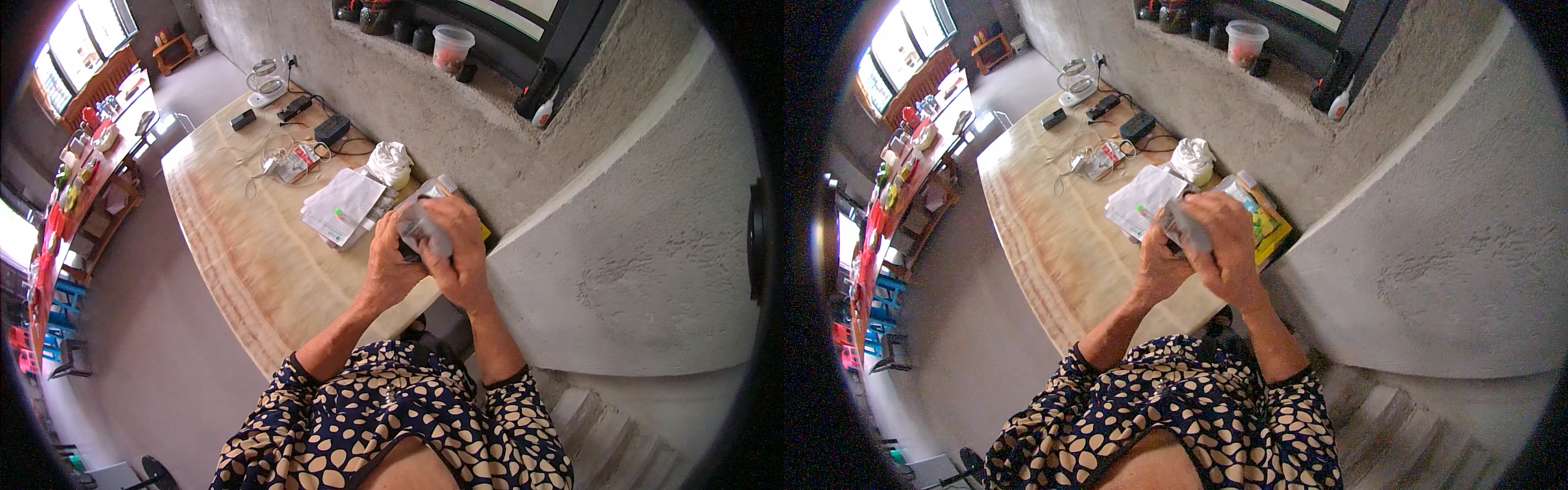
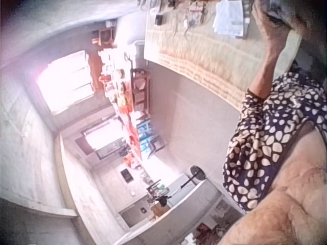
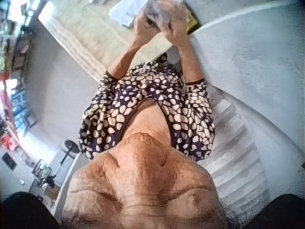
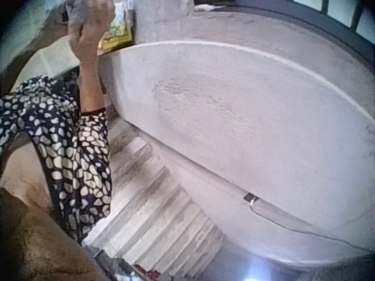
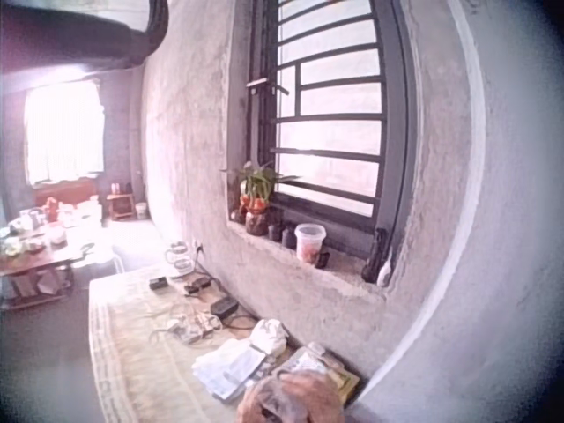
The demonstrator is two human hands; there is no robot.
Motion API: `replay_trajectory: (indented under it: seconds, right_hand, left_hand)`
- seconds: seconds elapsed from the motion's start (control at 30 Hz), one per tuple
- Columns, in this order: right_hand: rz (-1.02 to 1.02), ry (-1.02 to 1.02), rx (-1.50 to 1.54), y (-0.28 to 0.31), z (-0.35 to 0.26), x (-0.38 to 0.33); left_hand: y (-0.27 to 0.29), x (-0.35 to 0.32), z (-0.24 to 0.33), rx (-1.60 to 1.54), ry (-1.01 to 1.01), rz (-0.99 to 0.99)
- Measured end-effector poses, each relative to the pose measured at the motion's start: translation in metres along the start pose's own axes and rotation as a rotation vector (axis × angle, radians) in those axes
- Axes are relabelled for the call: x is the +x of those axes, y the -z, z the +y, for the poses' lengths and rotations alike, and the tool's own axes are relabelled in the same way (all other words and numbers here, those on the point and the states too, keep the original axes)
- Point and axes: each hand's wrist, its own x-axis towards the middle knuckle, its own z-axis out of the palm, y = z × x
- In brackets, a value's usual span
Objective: The person wipes several small electronic devices and a plastic container with a cloth. They handle a black cylindrical device, a clear plastic container with a pink lid, and a black rectangular device, wiping each one thoroughly before placing them on a windowsill.
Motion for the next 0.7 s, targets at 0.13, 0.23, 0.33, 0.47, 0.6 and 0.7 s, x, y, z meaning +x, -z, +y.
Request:
replay_trajectory:
  seconds: [0.13,0.23,0.33,0.47,0.6,0.7]
  right_hand:
    - [-0.152,0.168,-0.243,0.003,-0.018,-0.005]
    - [-0.135,0.136,-0.219,0.010,-0.016,0.005]
    - [-0.128,0.060,-0.132,0.016,-0.003,0.017]
    - [-0.005,-0.544,0.593,0.014,0.024,0.018]
    - [0.276,-0.800,1.122,0.005,0.017,0.016]
    - [0.368,-0.660,0.808,-0.010,0.019,-0.003]
  left_hand:
    - [-0.002,-0.008,0.001,-0.117,-0.128,0.017]
    - [-0.003,-0.008,0.015,0.057,-0.133,0.004]
    - [-0.001,-0.007,0.025,0.033,-0.066,-0.043]
    - [0.004,-0.006,0.038,-0.054,0.033,-0.146]
    - [0.005,-0.005,0.035,-0.417,0.203,-0.209]
    - [0.007,-0.003,0.029,-0.611,0.251,-0.215]
